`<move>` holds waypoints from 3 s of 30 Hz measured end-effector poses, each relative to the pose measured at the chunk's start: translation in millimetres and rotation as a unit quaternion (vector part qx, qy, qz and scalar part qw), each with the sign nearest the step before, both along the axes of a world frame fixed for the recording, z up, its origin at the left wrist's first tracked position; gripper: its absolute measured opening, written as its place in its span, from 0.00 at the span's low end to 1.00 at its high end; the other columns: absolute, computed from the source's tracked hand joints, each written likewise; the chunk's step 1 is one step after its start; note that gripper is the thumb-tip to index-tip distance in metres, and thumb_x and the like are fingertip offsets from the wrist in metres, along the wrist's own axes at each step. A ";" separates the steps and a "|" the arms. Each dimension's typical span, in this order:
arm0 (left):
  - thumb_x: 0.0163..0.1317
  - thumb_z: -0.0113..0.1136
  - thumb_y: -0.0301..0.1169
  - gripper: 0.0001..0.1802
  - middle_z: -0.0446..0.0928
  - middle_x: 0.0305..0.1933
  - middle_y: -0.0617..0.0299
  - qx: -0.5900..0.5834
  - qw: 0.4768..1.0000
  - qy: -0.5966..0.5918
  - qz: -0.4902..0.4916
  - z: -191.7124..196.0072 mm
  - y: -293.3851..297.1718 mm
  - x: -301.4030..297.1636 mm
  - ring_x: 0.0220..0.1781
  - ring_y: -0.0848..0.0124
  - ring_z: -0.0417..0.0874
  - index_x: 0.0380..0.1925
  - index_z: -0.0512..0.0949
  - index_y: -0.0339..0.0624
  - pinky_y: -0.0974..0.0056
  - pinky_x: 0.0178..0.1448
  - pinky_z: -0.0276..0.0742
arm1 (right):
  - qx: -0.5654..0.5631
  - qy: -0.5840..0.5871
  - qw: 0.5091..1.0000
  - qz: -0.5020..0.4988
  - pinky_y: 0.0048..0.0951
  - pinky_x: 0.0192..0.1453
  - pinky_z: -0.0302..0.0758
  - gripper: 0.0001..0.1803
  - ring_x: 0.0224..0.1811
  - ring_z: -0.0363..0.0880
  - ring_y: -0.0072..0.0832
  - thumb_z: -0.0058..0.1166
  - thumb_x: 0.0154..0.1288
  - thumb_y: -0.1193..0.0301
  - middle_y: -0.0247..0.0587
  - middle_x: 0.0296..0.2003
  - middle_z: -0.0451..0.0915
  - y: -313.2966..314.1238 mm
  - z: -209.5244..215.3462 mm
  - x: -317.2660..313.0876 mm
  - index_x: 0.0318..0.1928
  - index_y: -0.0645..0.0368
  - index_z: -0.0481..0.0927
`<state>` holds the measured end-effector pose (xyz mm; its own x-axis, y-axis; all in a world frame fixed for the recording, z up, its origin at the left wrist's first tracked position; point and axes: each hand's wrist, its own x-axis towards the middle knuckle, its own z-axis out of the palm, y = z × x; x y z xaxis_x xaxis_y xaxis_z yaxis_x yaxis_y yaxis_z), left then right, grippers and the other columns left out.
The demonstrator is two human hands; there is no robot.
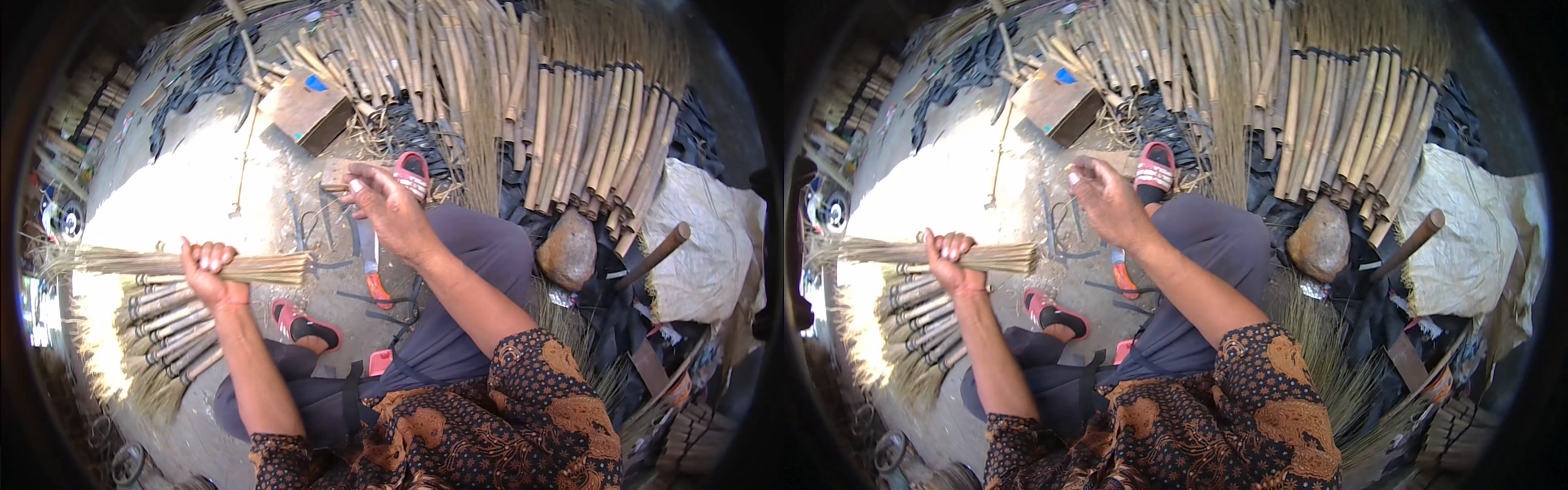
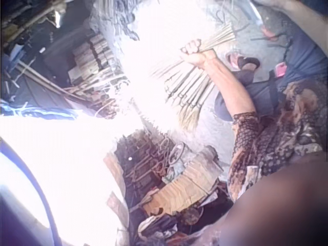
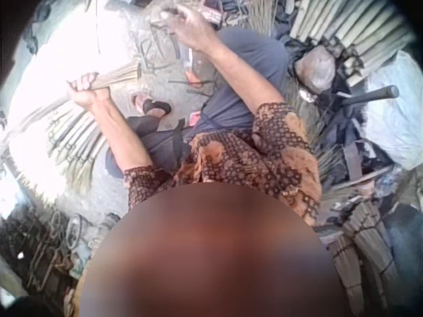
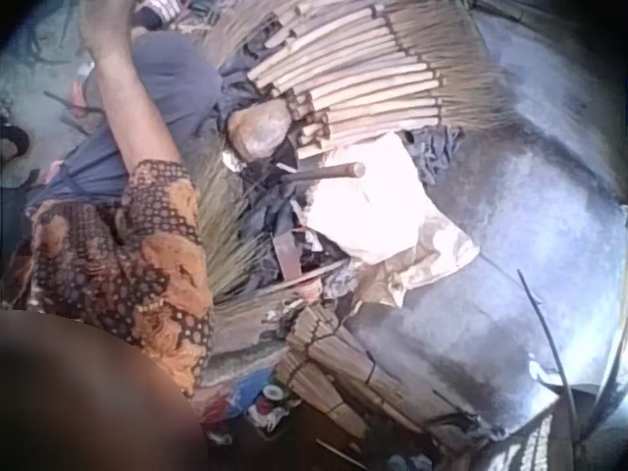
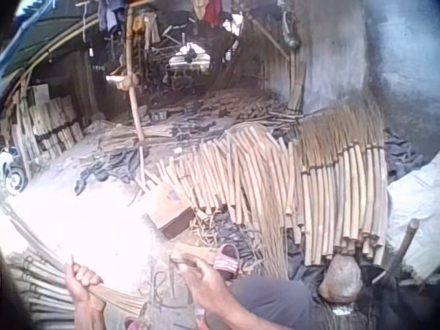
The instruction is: The person assembles a broom by gathering dried plant fibers, aligning them, and securing them to a bamboo handle using a knife and strips of rubber. The finished broom is placed with others nearby.
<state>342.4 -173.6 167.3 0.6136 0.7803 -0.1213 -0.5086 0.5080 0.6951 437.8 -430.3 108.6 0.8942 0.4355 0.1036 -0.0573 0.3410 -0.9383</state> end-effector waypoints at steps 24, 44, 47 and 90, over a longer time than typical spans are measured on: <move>0.76 0.64 0.47 0.22 0.58 0.24 0.73 0.147 0.916 0.253 0.275 -2.9 191.7 -139.3 0.23 0.77 0.59 0.28 0.66 0.51 0.68 0.28 0.64 | -0.229 0.273 0.673 -0.648 0.47 0.71 0.74 0.34 0.66 0.78 0.52 0.62 0.71 0.61 0.67 0.66 0.73 -401.2 -209.9 128.7 0.67 0.76 0.70; 0.75 0.61 0.51 0.22 0.64 0.25 0.73 0.092 0.932 0.266 0.230 -47.3 227.3 -172.6 0.28 0.74 0.66 0.28 0.67 0.53 0.67 0.35 0.68 | 0.045 0.296 0.662 -0.687 0.33 0.23 0.69 0.31 0.27 0.76 0.31 0.66 0.71 0.48 0.43 0.36 0.80 -492.5 -145.3 131.5 0.55 0.66 0.78; 0.78 0.59 0.49 0.22 0.61 0.22 0.73 0.073 0.940 0.240 0.230 -48.4 223.4 -175.9 0.24 0.76 0.63 0.27 0.66 0.53 0.67 0.31 0.66 | 0.038 0.342 0.642 -0.685 0.34 0.24 0.70 0.29 0.29 0.76 0.30 0.66 0.70 0.48 0.44 0.41 0.81 -490.7 -140.2 136.5 0.55 0.61 0.79; 0.80 0.60 0.46 0.20 0.62 0.20 0.73 0.100 0.948 0.094 0.288 -5.4 136.4 -214.9 0.18 0.82 0.63 0.29 0.70 0.51 0.70 0.26 0.66 | -0.545 -0.137 0.815 0.141 0.53 0.54 0.81 0.26 0.50 0.87 0.58 0.65 0.64 0.57 0.60 0.45 0.87 91.3 -197.6 -62.3 0.58 0.56 0.79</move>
